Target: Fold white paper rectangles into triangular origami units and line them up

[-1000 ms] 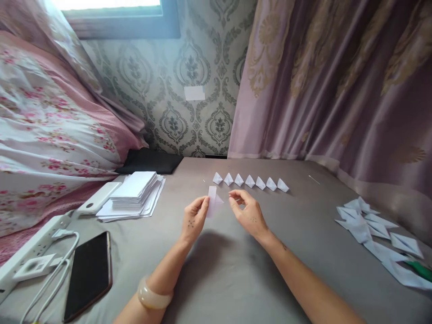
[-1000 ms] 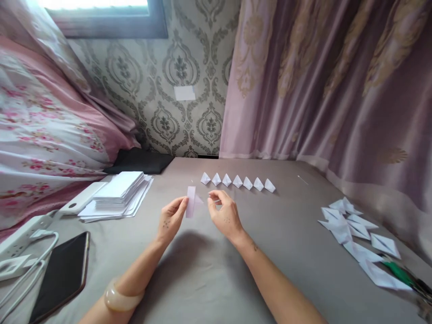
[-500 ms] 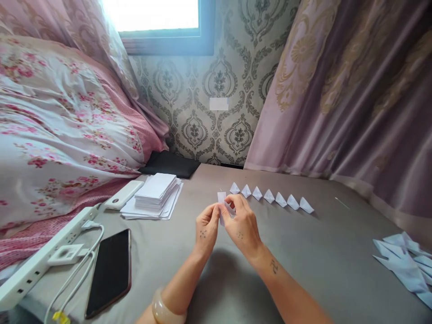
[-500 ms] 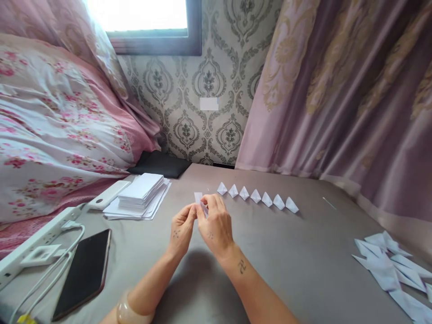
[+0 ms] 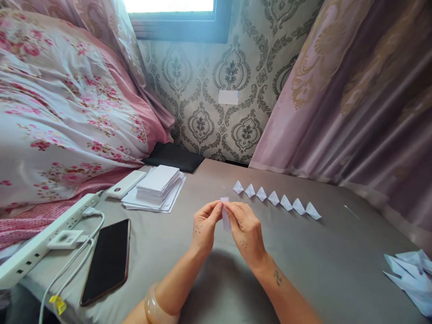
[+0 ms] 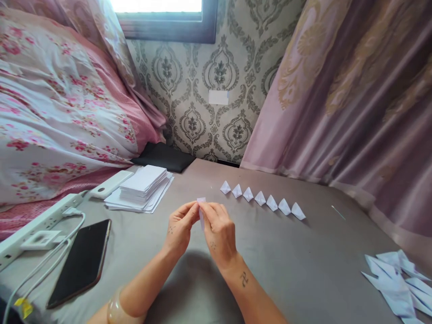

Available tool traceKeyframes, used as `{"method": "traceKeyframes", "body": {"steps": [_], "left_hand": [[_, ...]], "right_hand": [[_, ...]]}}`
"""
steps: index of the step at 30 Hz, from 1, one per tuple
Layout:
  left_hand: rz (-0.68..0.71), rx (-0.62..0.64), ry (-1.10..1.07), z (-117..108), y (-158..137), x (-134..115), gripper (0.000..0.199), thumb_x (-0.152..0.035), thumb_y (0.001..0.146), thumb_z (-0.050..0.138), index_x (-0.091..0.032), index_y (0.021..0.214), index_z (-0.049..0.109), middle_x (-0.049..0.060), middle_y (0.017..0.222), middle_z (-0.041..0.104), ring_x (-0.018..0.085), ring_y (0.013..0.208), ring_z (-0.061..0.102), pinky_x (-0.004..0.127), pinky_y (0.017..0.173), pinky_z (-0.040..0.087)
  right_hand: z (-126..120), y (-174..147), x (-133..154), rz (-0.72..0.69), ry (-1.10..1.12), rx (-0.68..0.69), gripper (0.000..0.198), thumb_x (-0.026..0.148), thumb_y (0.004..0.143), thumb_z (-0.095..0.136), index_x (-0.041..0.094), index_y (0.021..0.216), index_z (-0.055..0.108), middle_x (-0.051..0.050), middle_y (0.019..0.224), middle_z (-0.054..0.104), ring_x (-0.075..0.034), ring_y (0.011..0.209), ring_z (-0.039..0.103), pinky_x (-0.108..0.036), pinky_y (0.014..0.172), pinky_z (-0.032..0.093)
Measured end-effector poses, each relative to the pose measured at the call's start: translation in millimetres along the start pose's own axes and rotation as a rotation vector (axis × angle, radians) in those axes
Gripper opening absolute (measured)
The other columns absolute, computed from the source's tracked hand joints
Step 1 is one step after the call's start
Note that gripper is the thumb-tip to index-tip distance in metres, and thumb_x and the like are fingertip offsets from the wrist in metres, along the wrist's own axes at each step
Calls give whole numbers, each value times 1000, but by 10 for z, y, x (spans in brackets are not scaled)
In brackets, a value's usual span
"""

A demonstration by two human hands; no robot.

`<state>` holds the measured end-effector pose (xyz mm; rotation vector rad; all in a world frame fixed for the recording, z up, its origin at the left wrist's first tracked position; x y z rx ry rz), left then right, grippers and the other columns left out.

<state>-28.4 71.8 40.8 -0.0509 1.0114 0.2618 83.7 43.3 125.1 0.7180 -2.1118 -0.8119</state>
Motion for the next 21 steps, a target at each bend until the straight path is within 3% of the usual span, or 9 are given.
{"method": "traceKeyframes", "body": {"steps": [5,13,21], "left_hand": [[-33,-4,21,2,-14,24,29,-36,76,69,-15,95,72,7,91,73,17,82,66,29,78,51],[-41,51,58,87,-39,41,35,-30,74,71,-20,107,70,9,112,69,23,108,61,35,97,45],[-64,29,28,66,-37,60,36,-26,72,73,-18,107,69,9,115,68,25,112,60,37,101,43]], "right_hand": [[55,-40,11,-38,-106,12,32,16,93,43,23,120,60,-7,95,67,-18,87,59,-32,77,52],[97,-79,-65,-12,-211,-6,38,14,94,39,22,127,55,-9,99,65,-21,92,59,-35,80,52],[98,-73,-153,102,-81,-46,29,18,94,42,22,114,62,-8,98,65,-20,93,60,-34,81,52]]}}
Point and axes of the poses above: each hand's wrist, its own y-axis towards the middle knuckle, its own z-axis out of the palm, x = y × z, the point moved 9 cm from there along y, towards the middle knuckle
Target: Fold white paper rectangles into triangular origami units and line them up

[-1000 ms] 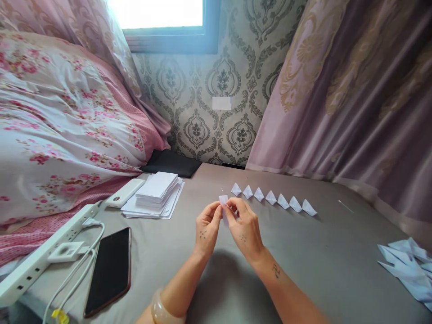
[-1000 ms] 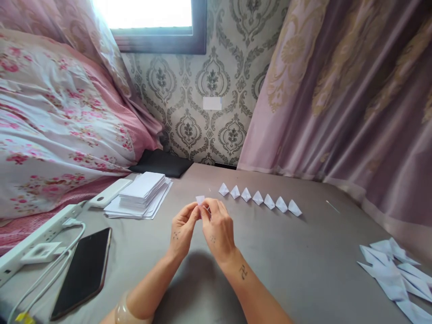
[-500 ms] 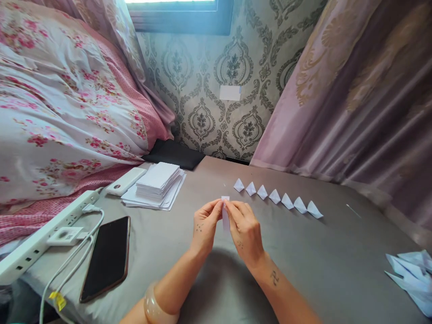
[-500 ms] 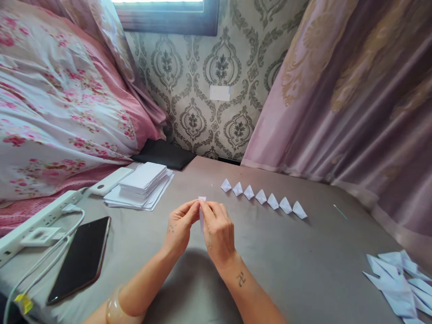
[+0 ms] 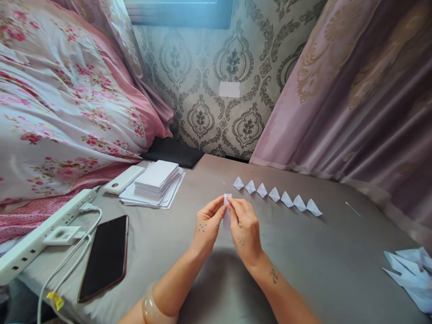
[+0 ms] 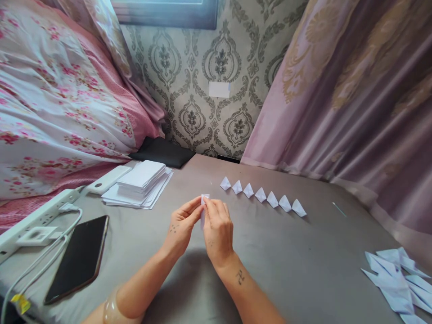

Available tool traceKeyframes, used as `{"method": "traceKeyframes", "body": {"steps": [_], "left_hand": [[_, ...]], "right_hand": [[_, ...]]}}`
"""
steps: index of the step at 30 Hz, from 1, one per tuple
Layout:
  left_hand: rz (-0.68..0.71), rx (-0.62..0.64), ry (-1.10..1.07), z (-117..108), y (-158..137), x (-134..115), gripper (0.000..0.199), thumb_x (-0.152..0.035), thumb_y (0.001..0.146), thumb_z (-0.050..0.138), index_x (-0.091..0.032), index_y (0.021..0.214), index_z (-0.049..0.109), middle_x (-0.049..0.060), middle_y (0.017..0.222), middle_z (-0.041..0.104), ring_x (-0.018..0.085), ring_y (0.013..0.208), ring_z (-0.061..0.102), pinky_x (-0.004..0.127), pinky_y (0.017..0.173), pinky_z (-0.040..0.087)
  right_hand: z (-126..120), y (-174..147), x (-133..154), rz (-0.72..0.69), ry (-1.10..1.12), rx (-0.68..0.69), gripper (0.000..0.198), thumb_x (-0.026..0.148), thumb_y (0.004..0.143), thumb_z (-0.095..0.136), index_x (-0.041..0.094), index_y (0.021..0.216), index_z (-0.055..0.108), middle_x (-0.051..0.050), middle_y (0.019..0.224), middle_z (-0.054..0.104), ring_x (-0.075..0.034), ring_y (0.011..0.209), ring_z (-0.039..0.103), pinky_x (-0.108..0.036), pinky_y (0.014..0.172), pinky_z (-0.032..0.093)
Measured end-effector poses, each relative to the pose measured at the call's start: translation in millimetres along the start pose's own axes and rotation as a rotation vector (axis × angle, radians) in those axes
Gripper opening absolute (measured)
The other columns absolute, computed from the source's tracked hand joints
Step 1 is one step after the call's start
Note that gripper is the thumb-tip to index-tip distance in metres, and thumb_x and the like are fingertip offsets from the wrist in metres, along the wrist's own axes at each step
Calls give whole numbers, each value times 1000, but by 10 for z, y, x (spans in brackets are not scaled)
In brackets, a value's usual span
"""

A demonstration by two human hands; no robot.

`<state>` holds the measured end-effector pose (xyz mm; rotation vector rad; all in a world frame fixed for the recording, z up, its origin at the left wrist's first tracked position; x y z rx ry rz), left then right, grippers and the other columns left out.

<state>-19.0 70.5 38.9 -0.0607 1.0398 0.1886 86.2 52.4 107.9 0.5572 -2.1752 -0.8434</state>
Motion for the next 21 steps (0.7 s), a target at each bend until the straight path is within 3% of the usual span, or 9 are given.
{"method": "traceKeyframes", "body": {"steps": [6,21], "left_hand": [[35,6,38,20,-8,-20,34,-26,73,72,-19,106,70,7,113,69,24,111,60,37,101,44],[179,64,242,51,-51,-95,28,-28,79,65,-21,106,71,3,110,71,22,106,63,33,97,47]], "right_hand": [[-55,31,-76,158,158,-55,23,22,93,45,22,103,66,-7,97,60,-16,87,60,-29,76,52],[-122,41,-93,210,126,-41,15,23,89,53,21,92,68,-3,89,67,-17,85,59,-29,76,46]]}}
Point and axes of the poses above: each hand's wrist, its own y-axis towards the middle knuckle, its own z-axis out of the palm, x = y × z, the point moved 9 cm from there along y, towards the middle knuckle
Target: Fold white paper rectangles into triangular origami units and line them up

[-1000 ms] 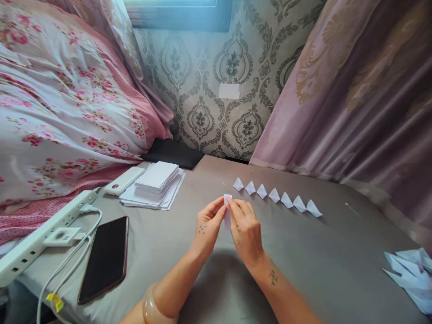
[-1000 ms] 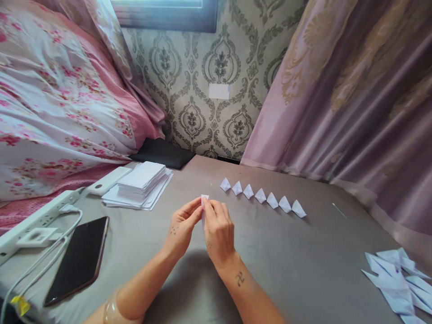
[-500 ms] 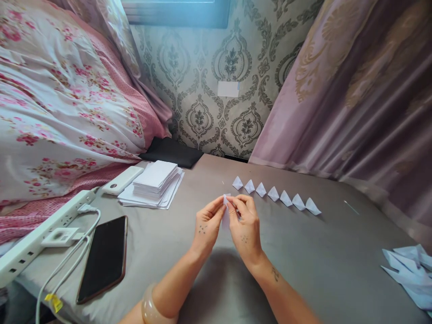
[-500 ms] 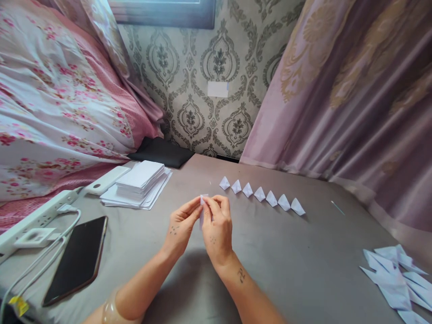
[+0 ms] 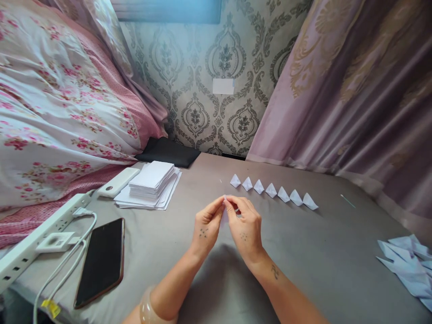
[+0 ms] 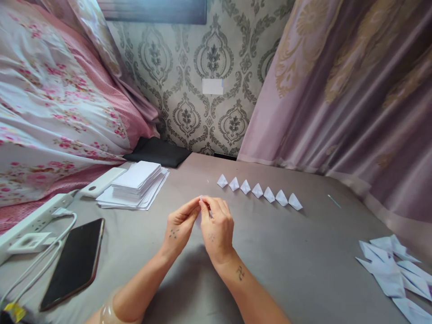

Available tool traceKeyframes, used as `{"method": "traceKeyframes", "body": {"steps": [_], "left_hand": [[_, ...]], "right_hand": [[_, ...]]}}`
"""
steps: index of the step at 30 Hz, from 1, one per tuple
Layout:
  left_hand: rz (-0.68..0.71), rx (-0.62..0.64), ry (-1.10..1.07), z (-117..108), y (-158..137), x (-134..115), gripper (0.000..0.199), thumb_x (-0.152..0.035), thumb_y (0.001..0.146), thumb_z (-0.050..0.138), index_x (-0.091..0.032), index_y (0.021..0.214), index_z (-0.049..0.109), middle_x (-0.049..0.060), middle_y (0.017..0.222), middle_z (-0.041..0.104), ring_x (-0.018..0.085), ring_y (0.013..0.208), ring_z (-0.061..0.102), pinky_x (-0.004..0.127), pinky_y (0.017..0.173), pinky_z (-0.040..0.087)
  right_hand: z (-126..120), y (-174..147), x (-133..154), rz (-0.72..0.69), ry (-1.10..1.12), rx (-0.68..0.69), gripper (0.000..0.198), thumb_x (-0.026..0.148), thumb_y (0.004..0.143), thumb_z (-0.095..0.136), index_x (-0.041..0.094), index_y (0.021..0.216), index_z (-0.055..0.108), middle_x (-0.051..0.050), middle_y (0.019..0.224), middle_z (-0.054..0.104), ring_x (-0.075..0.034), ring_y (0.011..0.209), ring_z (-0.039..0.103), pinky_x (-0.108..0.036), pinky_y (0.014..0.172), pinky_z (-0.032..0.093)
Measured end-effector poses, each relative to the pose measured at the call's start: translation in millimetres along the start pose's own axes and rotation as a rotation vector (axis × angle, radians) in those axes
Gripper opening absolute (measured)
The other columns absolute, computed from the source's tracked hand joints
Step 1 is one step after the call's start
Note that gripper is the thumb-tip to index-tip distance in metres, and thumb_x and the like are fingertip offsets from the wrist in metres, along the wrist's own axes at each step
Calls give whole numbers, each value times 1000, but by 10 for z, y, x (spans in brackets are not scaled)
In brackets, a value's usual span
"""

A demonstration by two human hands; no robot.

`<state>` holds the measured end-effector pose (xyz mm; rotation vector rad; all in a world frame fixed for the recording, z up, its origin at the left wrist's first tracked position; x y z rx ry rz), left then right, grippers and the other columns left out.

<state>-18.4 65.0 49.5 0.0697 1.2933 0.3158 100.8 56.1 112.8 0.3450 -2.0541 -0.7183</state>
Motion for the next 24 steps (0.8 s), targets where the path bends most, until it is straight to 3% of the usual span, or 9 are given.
{"method": "traceKeyframes", "body": {"steps": [6,10,19,24], "left_hand": [[3,7,27,4,-13,43,26,-27,79,65,-24,104,72,2,108,71,21,104,64,32,96,47],[-54,13,-15,31,-16,37,26,-28,76,68,-23,101,73,4,105,72,21,101,64,31,94,48],[-244,-39,-184,-60,17,105,25,-35,75,71,-16,90,74,7,90,74,17,84,65,26,77,51],[-244,-68,-177,-57,-8,116,22,-34,72,73,-15,85,75,7,84,73,17,82,63,27,77,50]], "right_hand": [[55,45,-178,206,172,92,18,27,87,53,19,84,68,-3,82,65,-14,71,58,-24,63,46],[103,53,-292,303,262,160,18,30,84,55,18,79,68,-3,82,65,-15,72,60,-24,63,46],[148,2,-78,167,138,214,21,20,87,48,21,91,69,-5,92,65,-16,86,60,-26,73,45],[136,3,-147,207,46,212,20,24,87,49,19,82,68,-5,83,64,-17,77,59,-28,70,44]]}}
Point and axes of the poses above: each hand's wrist, its own y-axis towards the middle knuckle, its own z-axis out of the palm, x = y × z, the point moved 9 cm from there along y, towards the middle knuckle
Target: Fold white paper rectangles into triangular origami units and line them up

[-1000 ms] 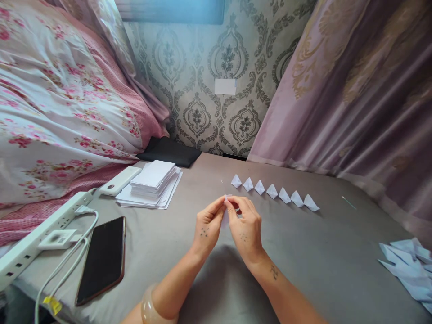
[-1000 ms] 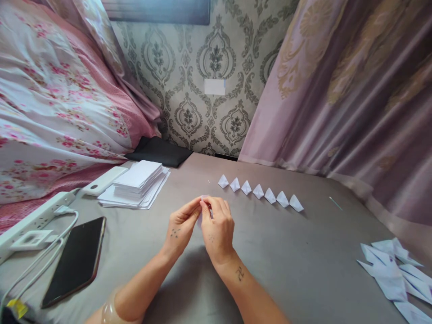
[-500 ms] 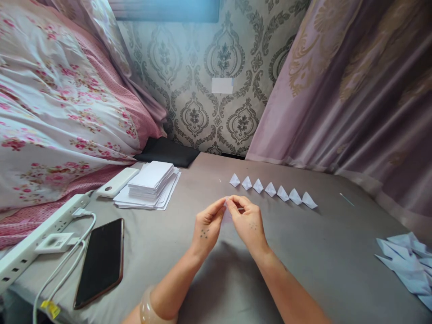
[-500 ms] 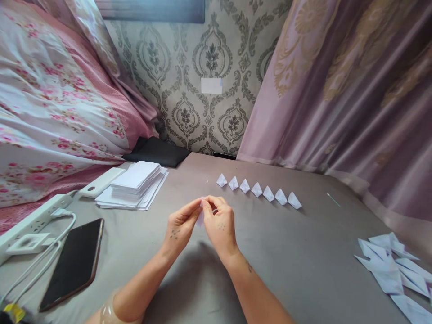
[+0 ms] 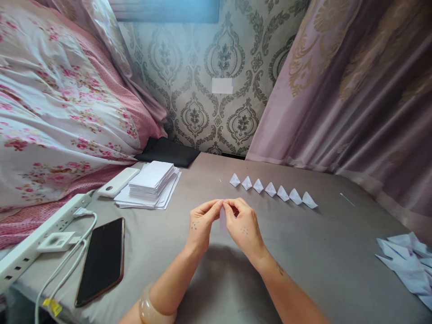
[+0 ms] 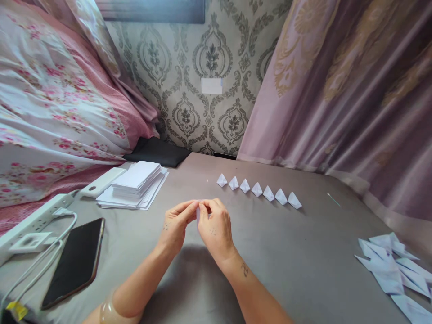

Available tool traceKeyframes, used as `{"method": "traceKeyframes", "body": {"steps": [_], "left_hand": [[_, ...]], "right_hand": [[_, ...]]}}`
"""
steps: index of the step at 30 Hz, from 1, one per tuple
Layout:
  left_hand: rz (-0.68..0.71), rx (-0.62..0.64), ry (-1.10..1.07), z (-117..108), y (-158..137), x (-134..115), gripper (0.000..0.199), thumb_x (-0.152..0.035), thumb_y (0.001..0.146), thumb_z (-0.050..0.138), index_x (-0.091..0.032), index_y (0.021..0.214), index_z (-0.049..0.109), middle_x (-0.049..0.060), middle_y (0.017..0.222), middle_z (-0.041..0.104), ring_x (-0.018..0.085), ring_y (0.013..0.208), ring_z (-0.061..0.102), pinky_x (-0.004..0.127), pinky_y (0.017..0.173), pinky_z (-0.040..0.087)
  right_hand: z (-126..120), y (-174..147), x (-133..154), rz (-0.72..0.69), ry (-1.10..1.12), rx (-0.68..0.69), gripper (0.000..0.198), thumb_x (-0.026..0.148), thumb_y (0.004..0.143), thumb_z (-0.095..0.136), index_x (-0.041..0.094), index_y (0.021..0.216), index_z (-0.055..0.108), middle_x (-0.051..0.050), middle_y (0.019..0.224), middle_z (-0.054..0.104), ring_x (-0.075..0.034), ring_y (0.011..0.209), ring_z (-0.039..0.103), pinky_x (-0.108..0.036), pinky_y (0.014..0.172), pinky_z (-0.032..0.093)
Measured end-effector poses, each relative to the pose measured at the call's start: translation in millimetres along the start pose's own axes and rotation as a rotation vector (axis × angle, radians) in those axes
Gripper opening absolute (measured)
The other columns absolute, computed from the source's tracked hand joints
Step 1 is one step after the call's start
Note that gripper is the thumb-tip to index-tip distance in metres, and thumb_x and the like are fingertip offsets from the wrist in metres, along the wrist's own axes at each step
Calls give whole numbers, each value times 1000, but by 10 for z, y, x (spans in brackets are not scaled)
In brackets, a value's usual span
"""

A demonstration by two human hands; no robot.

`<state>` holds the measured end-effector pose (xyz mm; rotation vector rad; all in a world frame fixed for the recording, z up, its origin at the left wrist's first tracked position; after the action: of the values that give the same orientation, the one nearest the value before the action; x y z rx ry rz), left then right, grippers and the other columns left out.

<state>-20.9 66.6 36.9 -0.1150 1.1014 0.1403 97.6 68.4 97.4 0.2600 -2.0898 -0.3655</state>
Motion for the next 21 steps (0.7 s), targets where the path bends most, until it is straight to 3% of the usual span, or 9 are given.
{"method": "traceKeyframes", "body": {"steps": [6,8,11,13,16,21], "left_hand": [[70,-29,22,-27,-5,-90,18,-30,71,73,-16,82,75,6,95,69,18,93,59,27,85,45],[98,-43,-11,-58,13,-124,14,-29,70,75,-16,76,75,5,95,67,15,89,58,24,80,44],[23,-41,-129,-78,46,-80,15,-29,69,76,-16,75,73,2,82,66,11,76,57,22,71,44],[-34,-37,-188,-71,53,-49,17,-30,68,77,-16,78,73,2,78,66,10,72,57,21,69,44],[-45,11,-203,-13,46,-61,19,-31,69,76,-16,80,73,3,81,69,12,75,59,23,72,46],[-39,36,-198,33,40,-57,19,-30,69,76,-16,81,73,3,82,70,12,77,60,23,74,45]], "right_hand": [[25,7,-16,13,-91,55,27,33,88,49,19,72,66,-3,74,62,-16,69,57,-28,65,42],[33,8,-26,20,-121,80,33,38,88,48,19,67,64,-3,70,61,-15,65,55,-28,63,41],[36,29,-76,57,-122,135,32,46,84,53,20,68,64,-3,73,62,-16,68,56,-29,64,42],[44,52,-113,96,-9,177,27,46,78,62,20,84,65,-4,85,66,-17,78,60,-30,70,45],[92,72,-137,165,285,239,37,41,73,67,18,102,62,-6,96,67,-18,88,62,-31,76,49],[185,54,-125,215,547,272,29,39,74,68,16,91,64,-5,86,68,-16,80,63,-30,75,50]]}}
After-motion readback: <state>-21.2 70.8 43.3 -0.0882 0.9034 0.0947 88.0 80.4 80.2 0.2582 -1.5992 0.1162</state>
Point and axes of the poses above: each hand's wrist, its own y-axis towards the middle knuckle, its own z-axis out of the palm, x = y × z, the point moved 9 cm from there along y, towards the middle knuckle
